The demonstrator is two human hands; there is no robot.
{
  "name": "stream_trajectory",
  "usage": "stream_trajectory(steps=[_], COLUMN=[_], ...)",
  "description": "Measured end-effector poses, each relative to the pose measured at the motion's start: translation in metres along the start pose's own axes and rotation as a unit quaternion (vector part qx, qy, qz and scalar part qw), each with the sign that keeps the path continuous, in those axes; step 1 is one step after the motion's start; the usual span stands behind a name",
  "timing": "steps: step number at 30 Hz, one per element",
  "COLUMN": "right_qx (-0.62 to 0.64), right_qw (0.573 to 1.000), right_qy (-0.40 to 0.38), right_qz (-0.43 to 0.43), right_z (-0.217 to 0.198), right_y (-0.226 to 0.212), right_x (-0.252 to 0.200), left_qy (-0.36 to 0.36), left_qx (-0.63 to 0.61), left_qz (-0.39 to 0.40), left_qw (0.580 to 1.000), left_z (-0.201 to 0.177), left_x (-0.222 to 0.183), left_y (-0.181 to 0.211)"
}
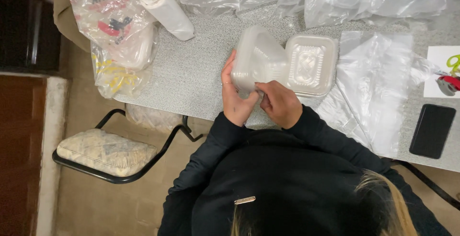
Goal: Organizing and placing plastic food containers and lids into plastic bags.
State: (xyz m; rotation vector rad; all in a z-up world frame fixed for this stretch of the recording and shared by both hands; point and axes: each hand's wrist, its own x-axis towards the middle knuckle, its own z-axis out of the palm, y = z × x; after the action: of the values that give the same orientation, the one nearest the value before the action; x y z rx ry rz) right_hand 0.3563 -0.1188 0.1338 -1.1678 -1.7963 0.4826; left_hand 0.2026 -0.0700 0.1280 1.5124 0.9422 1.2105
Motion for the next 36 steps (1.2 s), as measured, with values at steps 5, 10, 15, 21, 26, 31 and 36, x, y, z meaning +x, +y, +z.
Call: stream_trajectory(steps=[5, 10, 15, 21, 26, 31, 36], right_qx=[-0.045, -0.043, -0.106, -0.216, -0.286, -0.359, -0.369], right_qw=[0.998, 0.998, 0.982, 0.962, 0.944, 0.926, 0.924], right_qy=[0.035, 0.023, 0.035, 0.062, 0.071, 0.067, 0.046], right_qz=[-0.026, -0.033, -0.154, -0.155, -0.146, -0.096, -0.084], right_z=[-0.015, -0.025, -0.046, -0.078, -0.100, -0.115, -0.116], right_y=[-0.006, -0.003, 0.009, 0.028, 0.051, 0.094, 0.131], right_x=[0.006, 0.009, 0.003, -0.018, -0.030, -0.056, -0.071], left_qy=[0.043, 0.118, 0.261, 0.363, 0.418, 0.380, 0.361], left_qx=[0.013, -0.105, -0.263, -0.141, 0.013, 0.139, 0.328], left_qz=[-0.004, -0.036, -0.178, -0.306, -0.368, -0.338, -0.357], left_qw=[0.999, 0.987, 0.912, 0.869, 0.831, 0.850, 0.796], left_z=[-0.026, -0.059, -0.129, -0.207, -0.257, -0.283, -0.257], left_x=[0.000, 0.002, 0.011, 0.003, -0.004, -0.004, 0.011], left_y=[-0.027, -0.070, -0.119, -0.214, -0.309, -0.350, -0.277])
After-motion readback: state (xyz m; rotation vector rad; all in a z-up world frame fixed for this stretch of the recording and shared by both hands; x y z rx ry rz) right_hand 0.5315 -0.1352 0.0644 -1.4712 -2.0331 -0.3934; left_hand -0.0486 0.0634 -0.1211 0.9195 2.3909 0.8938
